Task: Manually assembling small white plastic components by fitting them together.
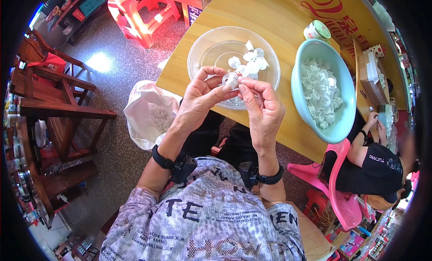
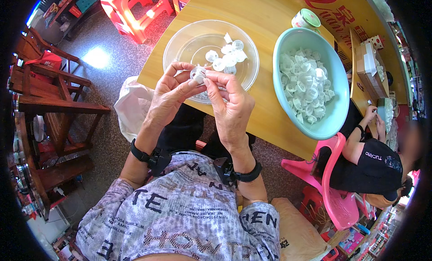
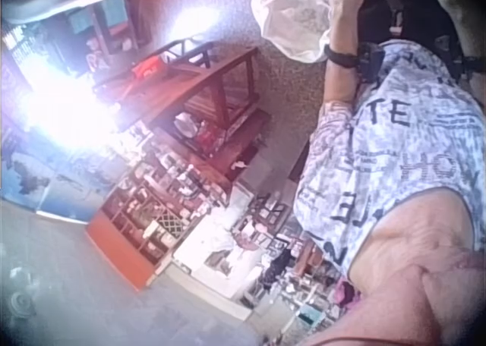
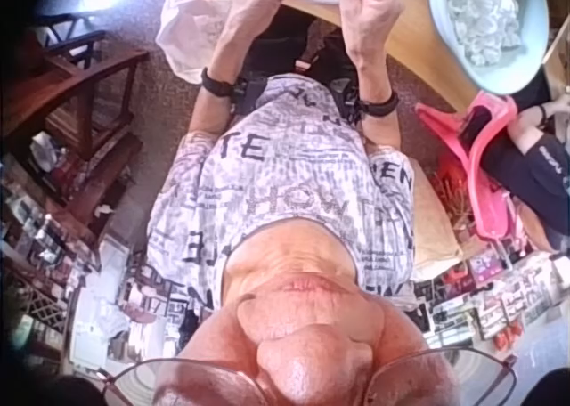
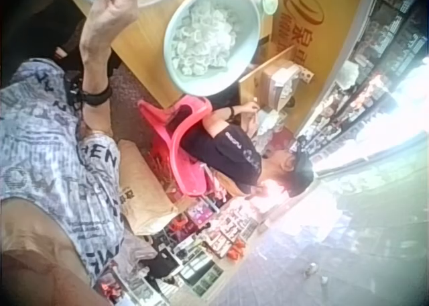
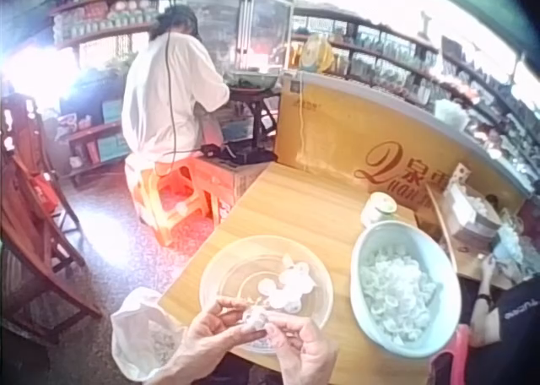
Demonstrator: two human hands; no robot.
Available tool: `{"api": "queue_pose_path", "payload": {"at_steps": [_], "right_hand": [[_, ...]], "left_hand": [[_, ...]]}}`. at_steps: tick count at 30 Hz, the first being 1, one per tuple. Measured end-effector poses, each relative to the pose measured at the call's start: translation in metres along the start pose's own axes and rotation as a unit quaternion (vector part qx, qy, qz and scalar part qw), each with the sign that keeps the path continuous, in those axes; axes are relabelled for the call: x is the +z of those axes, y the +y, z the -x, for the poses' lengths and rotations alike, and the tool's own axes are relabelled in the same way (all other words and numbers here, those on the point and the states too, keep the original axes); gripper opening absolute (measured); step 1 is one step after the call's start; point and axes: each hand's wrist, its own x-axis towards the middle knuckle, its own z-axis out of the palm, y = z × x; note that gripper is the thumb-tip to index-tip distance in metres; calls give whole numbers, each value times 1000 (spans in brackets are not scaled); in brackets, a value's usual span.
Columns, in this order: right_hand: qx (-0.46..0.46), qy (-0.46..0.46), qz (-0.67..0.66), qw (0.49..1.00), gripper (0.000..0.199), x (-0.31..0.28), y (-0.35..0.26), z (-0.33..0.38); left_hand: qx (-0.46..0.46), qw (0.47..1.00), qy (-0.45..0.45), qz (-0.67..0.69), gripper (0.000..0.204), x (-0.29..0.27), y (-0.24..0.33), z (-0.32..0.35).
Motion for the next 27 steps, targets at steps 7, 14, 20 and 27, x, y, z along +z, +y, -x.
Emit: {"api": "queue_pose_path", "payload": {"at_steps": [7,14,20,27], "right_hand": [[-55,-1,63,996,11,2,-1,-1],[-59,-7,99,993,11,1,-4,0],[-71,-7,106,992,11,3,-2,1],[-58,-10,98,993,11,2,-3,2]], "left_hand": [[-6,1000,4,-13,41,1,0,1],[1,1000,10,-18,39,0,-2,2],[6,1000,11,-9,36,-3,-4,3],[41,997,7,-64,34,-7,-6,2]]}}
